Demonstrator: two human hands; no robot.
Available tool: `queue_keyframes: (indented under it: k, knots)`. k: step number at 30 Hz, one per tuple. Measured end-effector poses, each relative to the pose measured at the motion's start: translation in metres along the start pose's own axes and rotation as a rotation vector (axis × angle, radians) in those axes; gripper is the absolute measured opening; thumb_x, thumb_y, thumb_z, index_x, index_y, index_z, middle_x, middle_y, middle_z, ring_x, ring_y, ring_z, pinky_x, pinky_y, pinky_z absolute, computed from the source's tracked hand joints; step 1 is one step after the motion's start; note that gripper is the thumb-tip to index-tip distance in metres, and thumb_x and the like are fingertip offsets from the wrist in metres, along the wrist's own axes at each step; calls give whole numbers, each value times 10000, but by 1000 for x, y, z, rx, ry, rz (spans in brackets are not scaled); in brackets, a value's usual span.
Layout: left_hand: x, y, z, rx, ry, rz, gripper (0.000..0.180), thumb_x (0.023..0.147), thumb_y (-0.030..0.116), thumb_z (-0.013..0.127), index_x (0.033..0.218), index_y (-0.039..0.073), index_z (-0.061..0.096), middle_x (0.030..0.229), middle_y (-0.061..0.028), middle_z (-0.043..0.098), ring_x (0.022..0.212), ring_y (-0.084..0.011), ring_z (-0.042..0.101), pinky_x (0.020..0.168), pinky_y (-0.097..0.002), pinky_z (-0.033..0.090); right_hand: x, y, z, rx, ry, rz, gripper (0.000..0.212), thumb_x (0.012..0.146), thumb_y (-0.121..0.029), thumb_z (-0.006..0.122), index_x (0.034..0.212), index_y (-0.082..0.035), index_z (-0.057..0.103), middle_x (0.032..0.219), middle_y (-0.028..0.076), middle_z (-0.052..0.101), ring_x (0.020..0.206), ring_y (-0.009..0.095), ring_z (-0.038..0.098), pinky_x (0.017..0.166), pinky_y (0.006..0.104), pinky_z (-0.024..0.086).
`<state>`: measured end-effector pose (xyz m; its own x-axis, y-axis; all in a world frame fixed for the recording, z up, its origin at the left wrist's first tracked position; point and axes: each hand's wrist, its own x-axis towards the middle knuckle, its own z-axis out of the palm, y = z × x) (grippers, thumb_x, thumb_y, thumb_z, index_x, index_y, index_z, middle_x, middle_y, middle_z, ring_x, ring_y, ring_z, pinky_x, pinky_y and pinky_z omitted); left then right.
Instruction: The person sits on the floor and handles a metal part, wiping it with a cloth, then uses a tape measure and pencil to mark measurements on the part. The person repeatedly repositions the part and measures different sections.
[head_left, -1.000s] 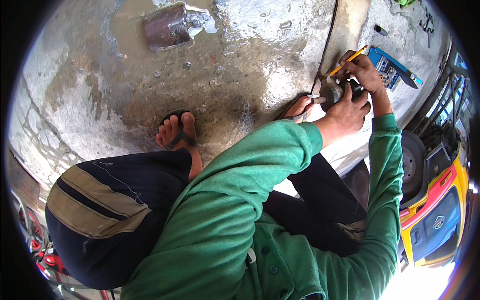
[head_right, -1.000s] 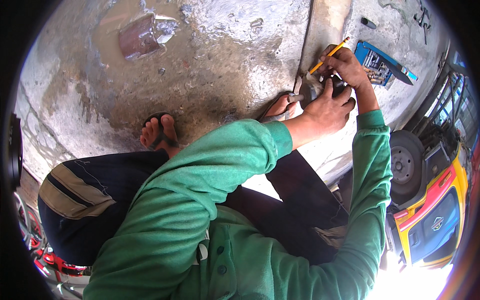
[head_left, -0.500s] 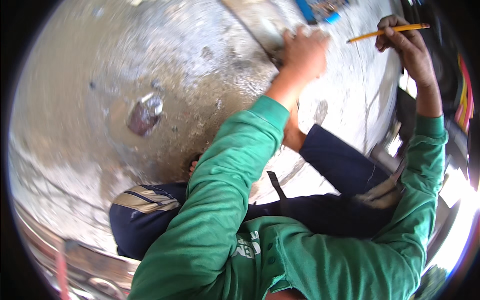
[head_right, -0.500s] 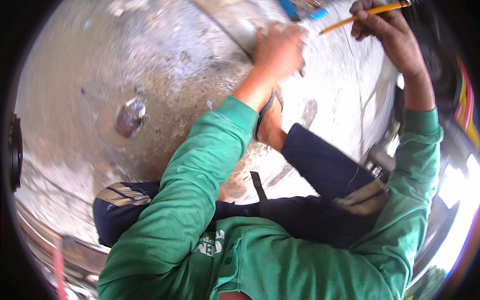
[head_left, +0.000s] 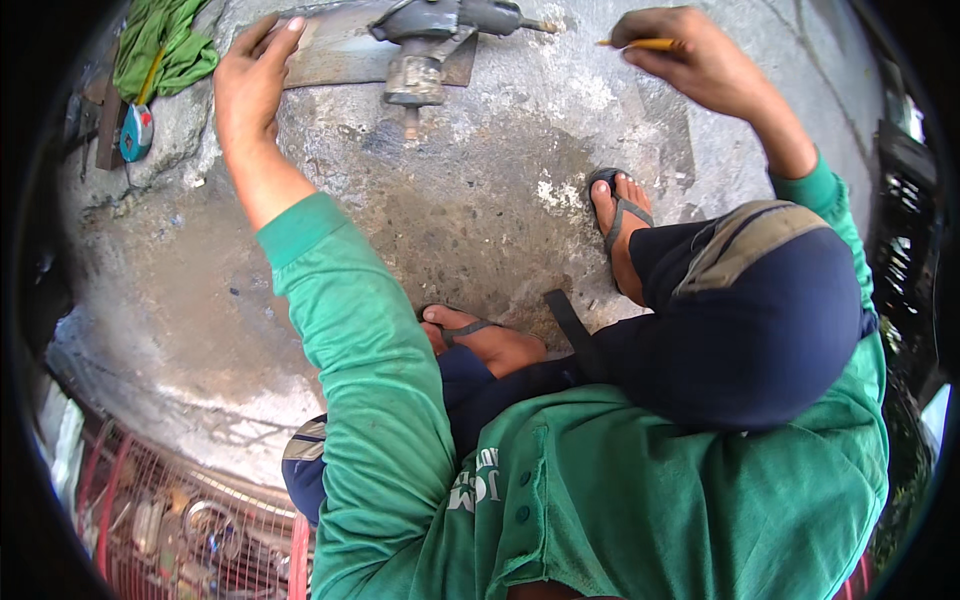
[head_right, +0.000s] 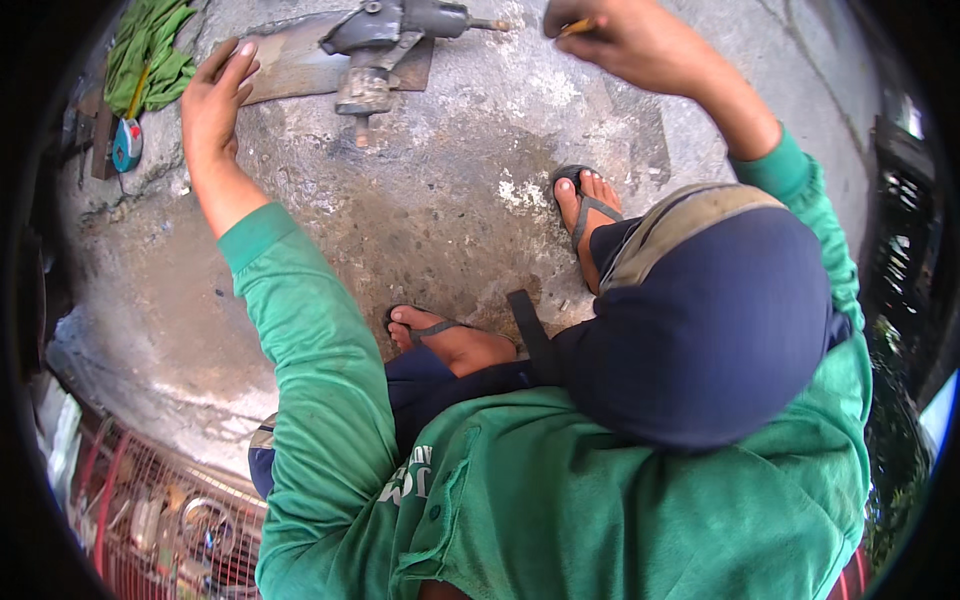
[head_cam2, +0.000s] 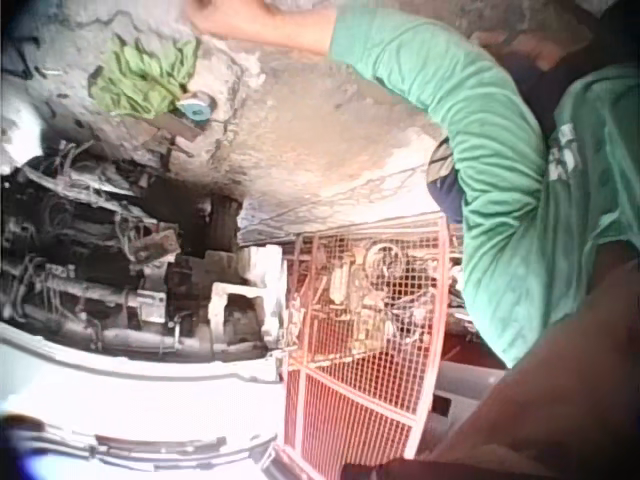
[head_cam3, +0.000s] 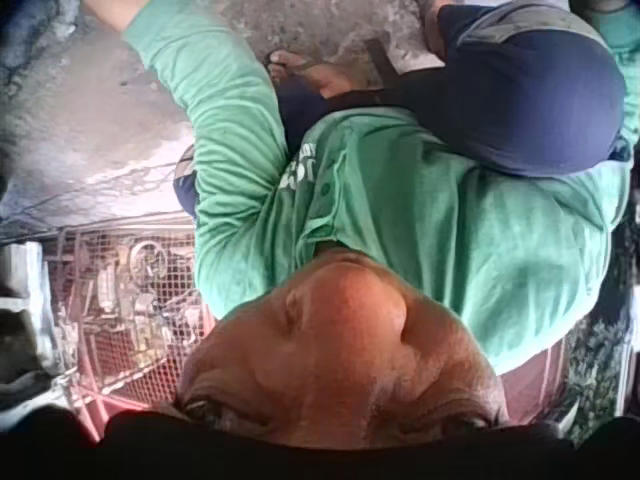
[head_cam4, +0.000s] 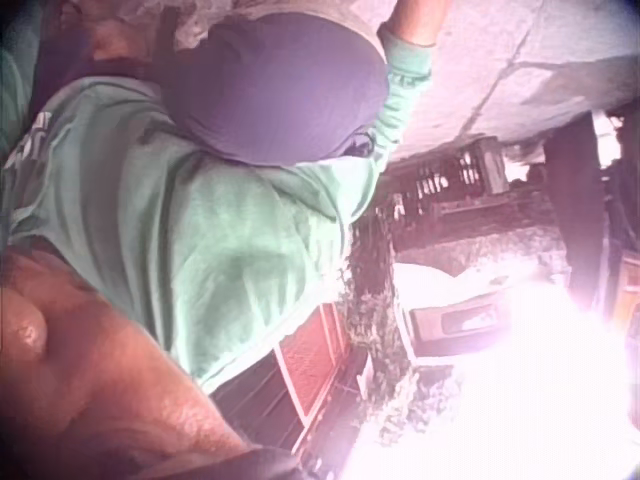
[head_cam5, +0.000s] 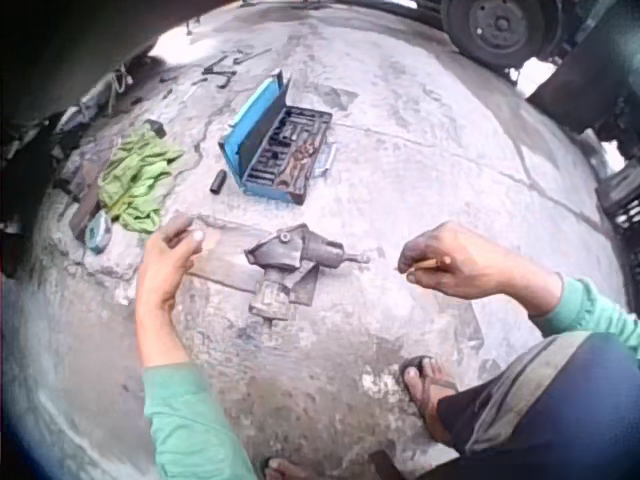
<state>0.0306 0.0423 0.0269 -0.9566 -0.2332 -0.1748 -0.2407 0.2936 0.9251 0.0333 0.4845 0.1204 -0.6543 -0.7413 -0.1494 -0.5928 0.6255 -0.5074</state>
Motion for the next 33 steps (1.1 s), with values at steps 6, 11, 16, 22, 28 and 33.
queue_keyframes:
  k: [6,11,16,22,28,33]
  knots:
    - [-46,32,31,168,-73,-125,893,853,283,854,1530,-78,399,1244,-215,706,1143,-233,673,957,-325,517,-12,29,95,478,82,21,186,956,-166,717,1055,-10,698,926,160,720,827,313,694,755,411,541]
    - [-57,45,66,348,-115,-195,1062,819,312,885,1563,-132,271,1274,-241,690,1178,-263,660,1039,-352,490,-13,23,125,837,155,-91,232,939,-206,720,1062,-10,716,886,157,720,787,311,695,719,404,538]
    - [-52,68,49,707,-230,-230,960,826,418,851,1487,-133,426,1295,-255,681,1178,-301,675,1008,-383,518,-1,33,105,769,141,-186,260,919,-217,728,1070,-5,724,880,159,723,768,326,690,708,419,538]
    - [-75,109,30,1161,-808,-296,486,836,136,808,1292,22,681,1124,-170,754,1045,-297,726,871,-376,582,14,53,71,876,119,-50,229,931,-190,744,1067,-5,732,829,87,704,749,170,654,681,339,510]
    - [-289,92,148,660,-1188,-63,741,760,190,804,1462,171,566,1602,-185,416,1477,-426,387,1200,-495,377,44,58,61,1235,177,-19,222,969,-189,731,1078,4,734,845,29,685,776,100,622,703,279,525]
    - [-341,102,144,656,-1162,-196,375,837,256,754,1146,58,678,1285,-218,617,1273,-415,551,1018,-518,471,53,63,58,1292,189,7,242,977,-185,720,1108,18,731,860,50,703,796,116,659,741,283,553]
